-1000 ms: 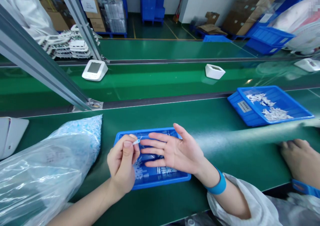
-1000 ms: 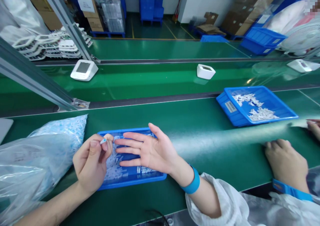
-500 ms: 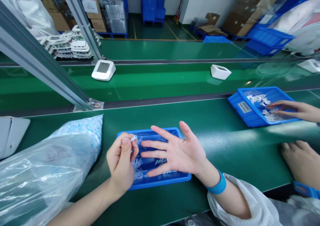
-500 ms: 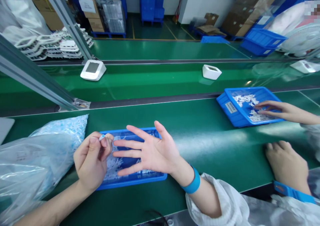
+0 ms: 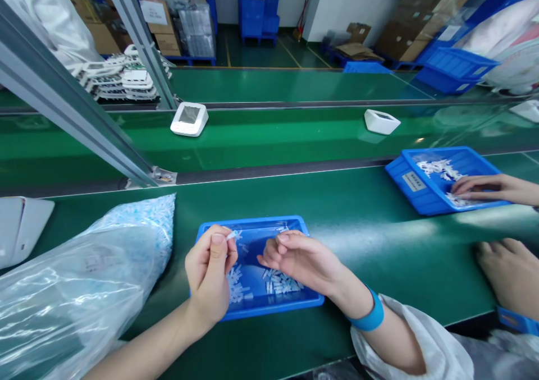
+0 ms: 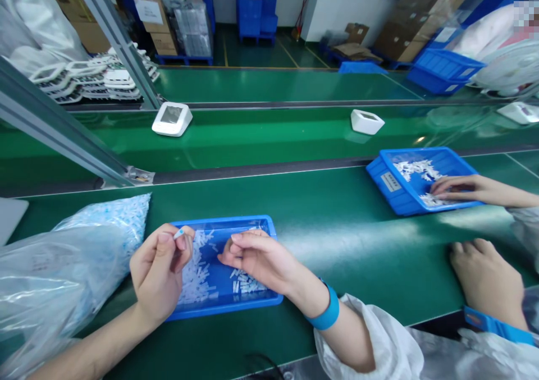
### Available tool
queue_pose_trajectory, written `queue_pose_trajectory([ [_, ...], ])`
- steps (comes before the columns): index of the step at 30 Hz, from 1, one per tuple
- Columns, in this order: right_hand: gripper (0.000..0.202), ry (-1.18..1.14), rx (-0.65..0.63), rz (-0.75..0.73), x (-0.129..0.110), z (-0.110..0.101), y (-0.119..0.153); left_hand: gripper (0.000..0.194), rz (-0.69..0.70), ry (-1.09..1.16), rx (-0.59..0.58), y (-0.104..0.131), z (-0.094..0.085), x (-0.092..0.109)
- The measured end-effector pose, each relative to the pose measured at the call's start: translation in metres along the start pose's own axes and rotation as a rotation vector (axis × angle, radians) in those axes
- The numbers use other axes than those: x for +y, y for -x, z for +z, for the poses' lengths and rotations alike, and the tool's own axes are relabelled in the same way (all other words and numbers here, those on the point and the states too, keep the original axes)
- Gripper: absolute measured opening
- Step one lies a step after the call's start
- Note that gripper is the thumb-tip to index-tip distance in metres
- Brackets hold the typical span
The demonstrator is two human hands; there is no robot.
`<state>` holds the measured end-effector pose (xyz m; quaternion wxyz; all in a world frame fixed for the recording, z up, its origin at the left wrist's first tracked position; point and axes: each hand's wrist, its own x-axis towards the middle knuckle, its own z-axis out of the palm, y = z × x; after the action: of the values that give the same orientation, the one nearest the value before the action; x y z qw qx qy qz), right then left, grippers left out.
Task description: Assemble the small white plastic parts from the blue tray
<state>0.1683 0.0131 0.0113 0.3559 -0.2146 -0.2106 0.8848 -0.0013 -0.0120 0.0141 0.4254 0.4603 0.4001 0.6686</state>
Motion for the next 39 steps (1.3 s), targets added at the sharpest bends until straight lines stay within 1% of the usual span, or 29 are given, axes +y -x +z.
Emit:
queue_pose_trajectory([
  [1, 0.026, 0.000, 0.008, -0.006, 0.001, -0.001, 0.000, 0.031, -0.009, -0.017, -0.012, 0.001, 0.000, 0.000],
  [3, 0.046, -0.033, -0.017, 0.042, 0.000, -0.002, -0.001, 0.032, -0.028, -0.082, -0.060, 0.002, -0.001, -0.001],
  [5, 0.058, -0.053, -0.046, 0.076, -0.002, -0.001, -0.001, 0.033, -0.043, -0.211, -0.169, 0.003, -0.003, -0.002],
  [6, 0.058, -0.034, -0.038, 0.060, -0.002, 0.000, -0.001, 0.033, -0.043, -0.289, -0.238, 0.003, -0.003, -0.002],
  [8, 0.047, 0.087, 0.038, -0.043, -0.001, 0.003, -0.001, 0.033, -0.022, -0.446, -0.365, 0.001, -0.004, -0.002],
  [9, 0.038, 0.177, 0.092, -0.114, 0.001, 0.004, 0.000, 0.033, 0.000, -0.514, -0.409, 0.001, -0.004, -0.002],
  [11, 0.024, 0.399, 0.192, -0.261, 0.005, 0.007, 0.002, 0.033, 0.049, -0.621, -0.453, -0.001, -0.003, -0.002],
  [14, 0.015, 0.740, 0.265, -0.451, 0.009, 0.009, 0.007, 0.032, 0.125, -0.710, -0.471, -0.002, -0.002, -0.001],
  [17, 0.004, 0.975, 0.280, -0.611, 0.009, 0.009, 0.009, 0.030, 0.206, -0.700, -0.468, -0.002, -0.001, -0.001],
  [18, 0.002, 1.028, 0.267, -0.646, 0.009, 0.009, 0.010, 0.029, 0.225, -0.690, -0.470, -0.003, 0.000, -0.001],
  [20, 0.007, 1.125, 0.225, -0.694, 0.008, 0.008, 0.010, 0.028, 0.244, -0.679, -0.473, -0.003, 0.000, 0.000],
  [23, 0.011, 1.245, 0.164, -0.799, 0.009, 0.007, 0.009, 0.028, 0.230, -0.670, -0.477, -0.003, 0.000, 0.000],
  [26, 0.012, 1.316, 0.151, -0.923, 0.011, 0.005, 0.009, 0.029, 0.217, -0.634, -0.506, -0.003, 0.000, 0.001],
  [30, 0.016, 1.367, 0.149, -0.898, 0.013, 0.004, 0.010, 0.025, 0.183, -0.609, -0.541, -0.002, -0.001, 0.001],
  [34, 0.017, 1.367, 0.148, -0.913, 0.014, 0.003, 0.012, 0.020, 0.167, -0.603, -0.555, -0.003, -0.002, 0.002],
  [36, 0.018, 1.368, 0.141, -0.912, 0.014, 0.004, 0.012, 0.018, 0.214, -0.627, -0.573, -0.002, -0.002, 0.001],
  [39, 0.020, 1.376, 0.096, -0.925, 0.015, 0.006, 0.012, 0.018, 0.348, -0.655, -0.563, 0.000, -0.001, 0.001],
])
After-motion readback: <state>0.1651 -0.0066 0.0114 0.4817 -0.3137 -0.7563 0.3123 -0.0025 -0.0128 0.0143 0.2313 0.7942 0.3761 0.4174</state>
